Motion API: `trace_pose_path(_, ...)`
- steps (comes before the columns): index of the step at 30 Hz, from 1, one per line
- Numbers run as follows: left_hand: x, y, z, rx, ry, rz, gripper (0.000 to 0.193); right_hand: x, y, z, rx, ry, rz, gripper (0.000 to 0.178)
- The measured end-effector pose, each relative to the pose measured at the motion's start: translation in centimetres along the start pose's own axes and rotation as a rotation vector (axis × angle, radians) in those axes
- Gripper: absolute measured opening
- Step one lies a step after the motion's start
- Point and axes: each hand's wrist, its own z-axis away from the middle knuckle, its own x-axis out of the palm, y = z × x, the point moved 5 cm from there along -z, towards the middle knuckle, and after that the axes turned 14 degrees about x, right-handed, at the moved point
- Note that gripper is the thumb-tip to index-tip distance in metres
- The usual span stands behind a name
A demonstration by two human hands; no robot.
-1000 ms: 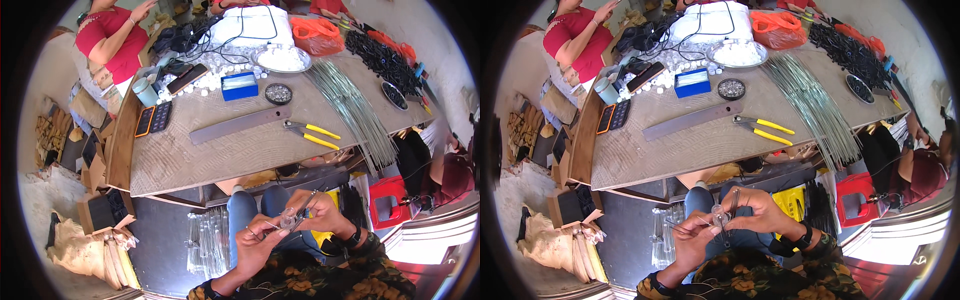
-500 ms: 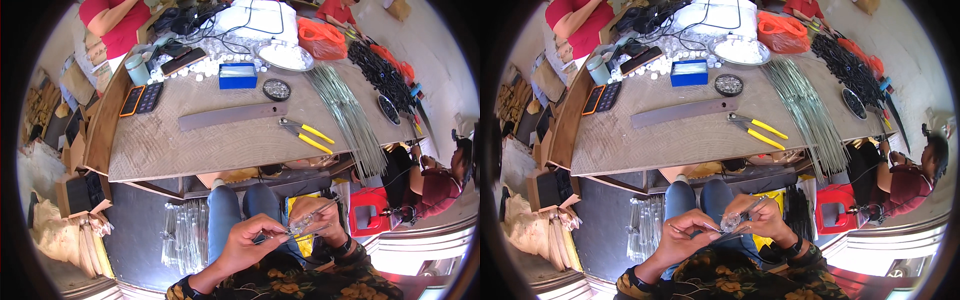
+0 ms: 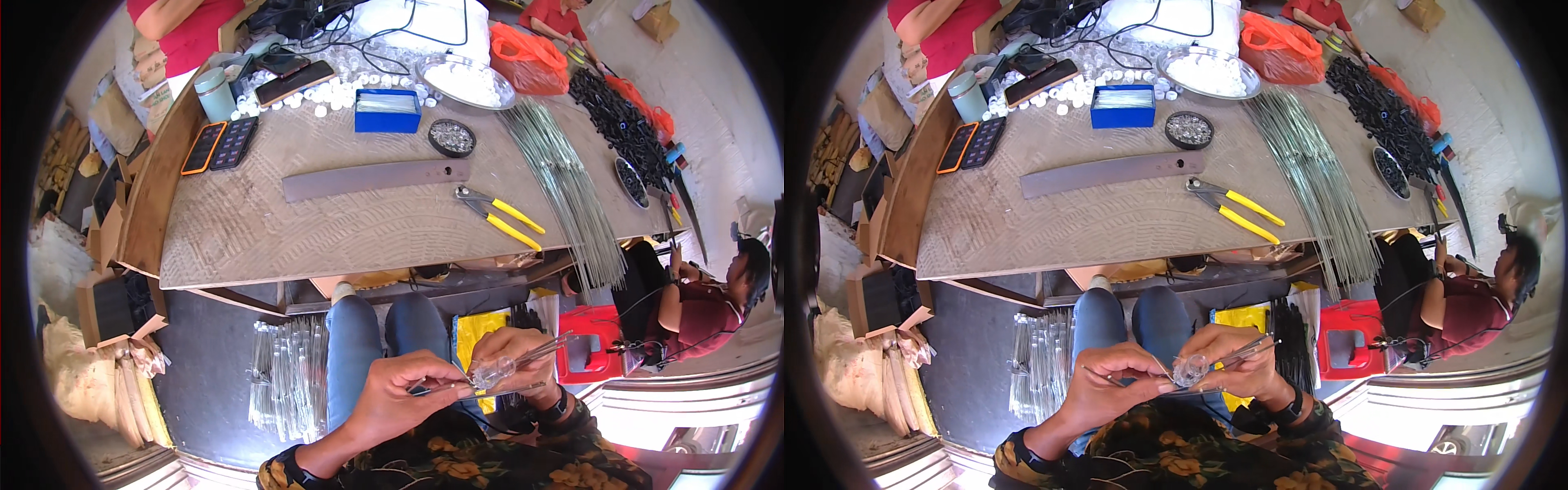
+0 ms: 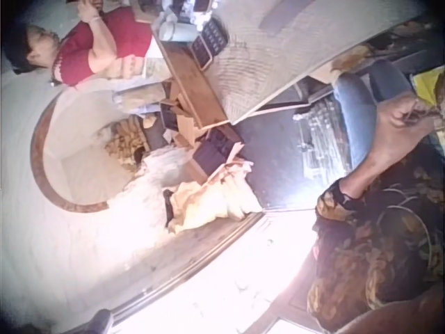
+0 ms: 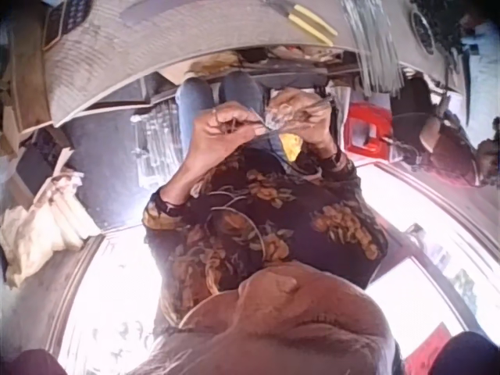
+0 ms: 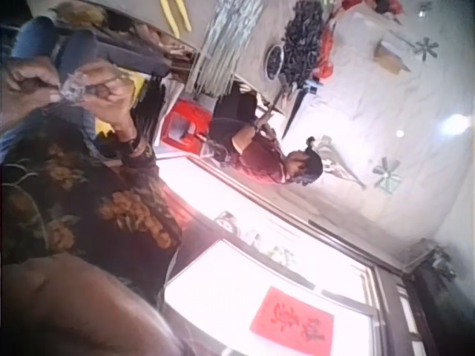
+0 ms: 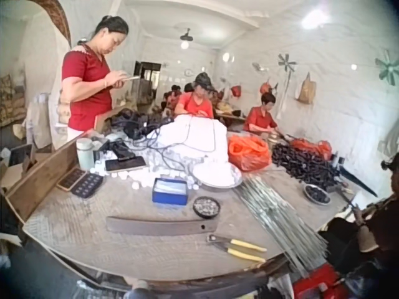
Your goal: The person assembles umbrella components by inserting metal ribs into a plastic center hub and then using pliers to secure the rib in place.
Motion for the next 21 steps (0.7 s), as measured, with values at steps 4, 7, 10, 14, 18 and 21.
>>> trace_pose_path(4, 0.1, 0.0, 0.2, -0.045, -0.070, -0.011, 0.013, 0.0, -0.3, -0.1, 0.041, -0.064, 0.065, 0.028)
trace_pose_path(7, 0.2, 0.8, -0.3, 0.107, -0.118, 0.000, 0.011, -0.1, -0.6, -0.6, 0.048, -0.090, 0.104, 0.028)
trace_pose_path(10, 0.1, 0.7, -0.5, 0.104, -0.151, -0.009, 0.010, -0.3, -0.5, -0.7, 0.042, -0.113, 0.107, 0.029)
trace_pose_path(14, 0.5, 0.8, -0.4, 0.142, -0.174, -0.085, 0.017, -0.4, -0.4, -0.6, 0.015, -0.110, 0.076, 0.029)
trace_pose_path(18, 0.9, 1.5, 0.0, 0.221, -0.138, -0.284, 0.013, -0.2, -0.2, -0.6, 0.016, -0.100, 0.028, 0.027)
trace_pose_path(21, 0.8, 1.5, 0.0, 0.245, -0.121, -0.324, 0.011, -0.3, -0.1, -0.5, -0.001, -0.091, -0.023, 0.025)
